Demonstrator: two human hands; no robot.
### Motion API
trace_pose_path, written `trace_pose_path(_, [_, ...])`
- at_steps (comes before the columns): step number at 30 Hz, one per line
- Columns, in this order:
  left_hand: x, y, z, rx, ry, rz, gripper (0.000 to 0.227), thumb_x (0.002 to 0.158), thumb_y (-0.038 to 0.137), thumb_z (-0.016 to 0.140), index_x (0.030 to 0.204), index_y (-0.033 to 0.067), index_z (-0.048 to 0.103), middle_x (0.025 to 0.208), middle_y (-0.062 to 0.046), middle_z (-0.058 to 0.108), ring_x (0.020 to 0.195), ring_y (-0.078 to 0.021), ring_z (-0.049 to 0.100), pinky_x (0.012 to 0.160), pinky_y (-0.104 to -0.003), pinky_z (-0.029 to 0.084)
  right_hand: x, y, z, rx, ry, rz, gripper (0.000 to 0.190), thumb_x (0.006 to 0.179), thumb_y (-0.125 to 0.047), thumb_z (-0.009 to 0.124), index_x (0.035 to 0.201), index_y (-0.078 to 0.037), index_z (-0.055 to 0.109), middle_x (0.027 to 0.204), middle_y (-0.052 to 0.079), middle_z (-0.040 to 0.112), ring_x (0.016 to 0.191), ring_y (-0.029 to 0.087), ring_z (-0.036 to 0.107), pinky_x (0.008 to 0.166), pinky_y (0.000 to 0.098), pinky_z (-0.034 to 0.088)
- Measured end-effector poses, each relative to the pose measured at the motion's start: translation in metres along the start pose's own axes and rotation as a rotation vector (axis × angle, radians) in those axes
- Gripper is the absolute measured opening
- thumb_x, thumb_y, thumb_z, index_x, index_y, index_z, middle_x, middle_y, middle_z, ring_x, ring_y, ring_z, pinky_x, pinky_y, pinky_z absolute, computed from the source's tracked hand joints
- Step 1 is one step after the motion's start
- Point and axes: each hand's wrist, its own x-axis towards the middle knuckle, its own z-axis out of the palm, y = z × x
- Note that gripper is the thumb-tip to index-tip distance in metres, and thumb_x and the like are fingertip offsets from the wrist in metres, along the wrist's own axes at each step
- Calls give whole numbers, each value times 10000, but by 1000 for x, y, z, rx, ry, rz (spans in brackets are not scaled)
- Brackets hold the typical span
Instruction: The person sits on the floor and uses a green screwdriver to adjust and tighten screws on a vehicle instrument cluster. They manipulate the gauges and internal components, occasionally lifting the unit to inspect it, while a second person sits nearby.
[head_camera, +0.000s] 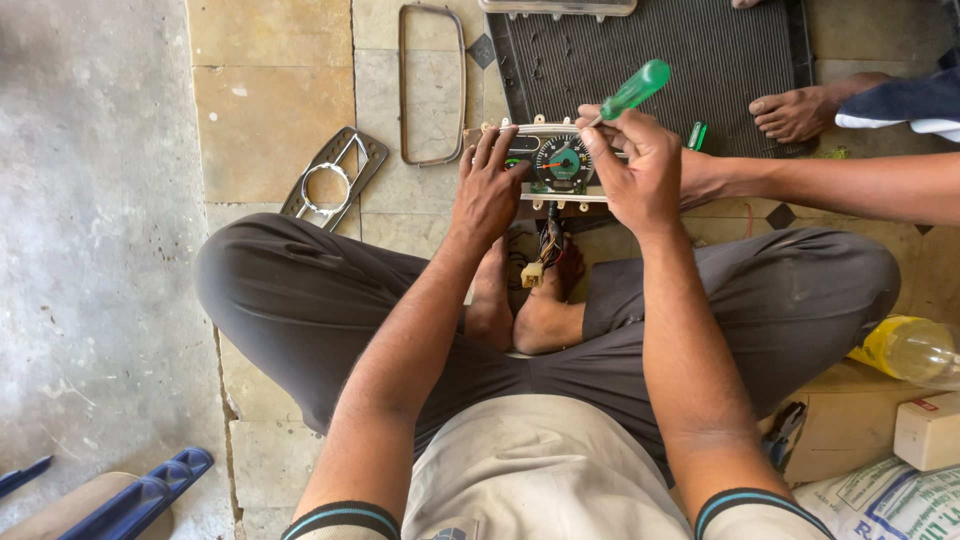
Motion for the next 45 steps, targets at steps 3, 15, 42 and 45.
trace_pose_path(3, [1,1,0,24,3,22,196,918,87,630,1039,148,772,1550,-146,451,1483,-377,361,1186,-614,315,-2,-6,-15,0,23,-6,203,1064,56,654,1268,61,658,1224,173,705,1152,222,723,1035,329,623])
trace_pose_path(15, [15,8,5,217,-161,164,124,846,107,655,859,77,774,1423,-167,569,1452,-380,397,1170,-603,323,-33,-50,-86,178,-46,36,216,1089,102,550,1294,78,615,1229,177,679,1022,211,743,826,344,704])
trace_pose_path(42, [24,8,8,599,-162,417,263,902,179,587,1096,31,685,1167,-114,620,1277,-280,501,1042,-485,440,-46,-29,-107,184,37,-46,183,1116,103,550,1289,92,610,1272,216,682,1009,218,731,806,334,681])
trace_pose_path(45, [24,7,5,541,-221,391,197,947,144,594,1074,20,678,1132,-123,616,1198,-282,528,981,-430,463,-44,-28,-105,187,26,-32,182,1113,96,543,1286,103,601,1256,220,686,992,232,745,775,337,679])
